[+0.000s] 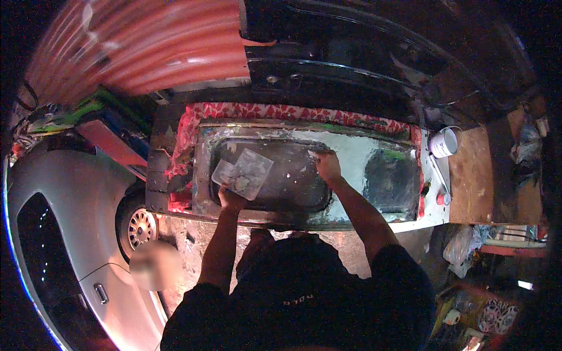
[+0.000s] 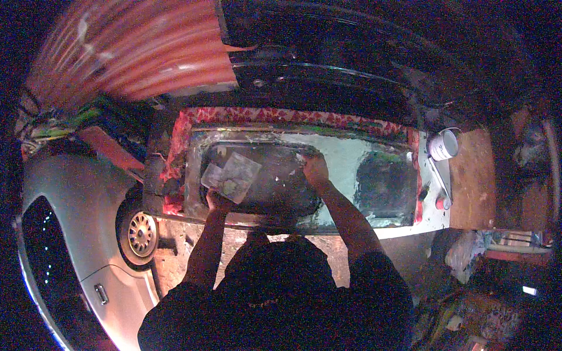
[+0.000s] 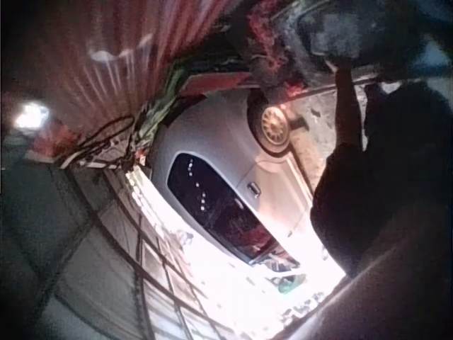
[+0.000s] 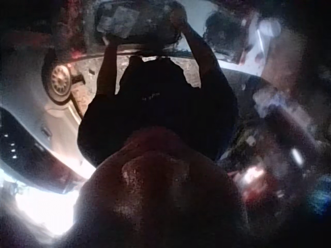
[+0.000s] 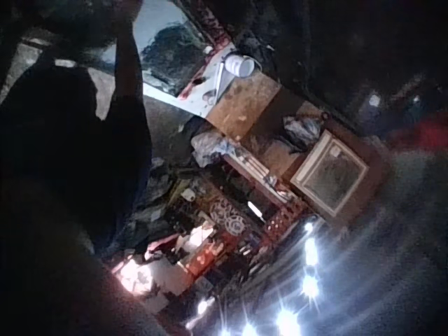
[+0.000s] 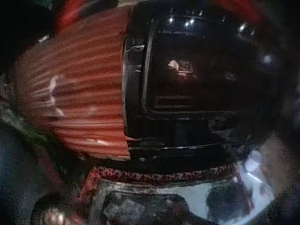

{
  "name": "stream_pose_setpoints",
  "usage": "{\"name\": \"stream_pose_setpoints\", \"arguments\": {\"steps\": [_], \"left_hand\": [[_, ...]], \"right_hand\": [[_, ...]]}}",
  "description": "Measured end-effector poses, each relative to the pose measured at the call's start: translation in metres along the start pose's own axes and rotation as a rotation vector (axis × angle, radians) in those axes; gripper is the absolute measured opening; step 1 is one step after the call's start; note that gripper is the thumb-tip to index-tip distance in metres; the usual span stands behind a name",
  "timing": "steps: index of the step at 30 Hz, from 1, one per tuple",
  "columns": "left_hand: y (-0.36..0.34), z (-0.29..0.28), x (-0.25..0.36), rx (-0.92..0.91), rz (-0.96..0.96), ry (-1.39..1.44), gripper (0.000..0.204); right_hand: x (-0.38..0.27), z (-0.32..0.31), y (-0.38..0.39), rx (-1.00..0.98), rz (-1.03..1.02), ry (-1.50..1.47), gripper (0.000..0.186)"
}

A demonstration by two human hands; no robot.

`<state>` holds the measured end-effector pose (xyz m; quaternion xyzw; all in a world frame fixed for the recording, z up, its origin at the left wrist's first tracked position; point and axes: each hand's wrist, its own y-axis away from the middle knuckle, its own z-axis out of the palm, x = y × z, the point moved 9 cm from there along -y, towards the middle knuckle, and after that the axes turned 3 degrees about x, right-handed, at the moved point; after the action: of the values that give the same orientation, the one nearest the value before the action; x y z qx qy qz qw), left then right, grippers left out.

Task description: The person applies a white paste-like substance from a plastic container onto a rectangular metal panel using a small metal spatula. They repeatedly scoop the material and spread it across the surface, smoothing it into an even layer.

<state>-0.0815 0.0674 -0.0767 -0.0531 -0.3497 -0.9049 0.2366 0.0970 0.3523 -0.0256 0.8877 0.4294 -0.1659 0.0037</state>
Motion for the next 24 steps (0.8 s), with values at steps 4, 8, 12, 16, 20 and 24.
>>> {"name": "stream_pose_setpoints", "arguments": {"steps": [4, 8, 12, 16, 20, 24], "left_hand": [[-0.019, -0.014, 0.021, -0.027, -0.097, -0.007, 0.068], [-0.045, -0.019, 0.036, -0.155, -0.118, 0.016, 0.067], [-0.042, -0.016, 0.050, -0.147, -0.153, 0.044, 0.067], [-0.022, 0.001, 0.071, -0.356, -0.132, 0.062, 0.064], [-0.020, -0.003, 0.087, -0.216, -0.087, -0.037, 0.073], [-0.013, 0.003, 0.099, -0.199, -0.040, -0.057, 0.074]], "right_hand": [[-0.040, -0.037, -0.028, 0.069, 0.165, -0.031, 0.031], [-0.044, -0.005, -0.057, 0.172, 0.208, 0.039, 0.035], [-0.079, 0.009, -0.074, 0.294, 0.023, 0.040, 0.034], [-0.077, 0.047, -0.083, 0.235, 0.081, 0.112, 0.032], [-0.064, 0.082, -0.081, 0.123, 0.103, 0.219, 0.029], [-0.094, 0.082, -0.067, 0.040, 0.106, 0.188, 0.029]]}}
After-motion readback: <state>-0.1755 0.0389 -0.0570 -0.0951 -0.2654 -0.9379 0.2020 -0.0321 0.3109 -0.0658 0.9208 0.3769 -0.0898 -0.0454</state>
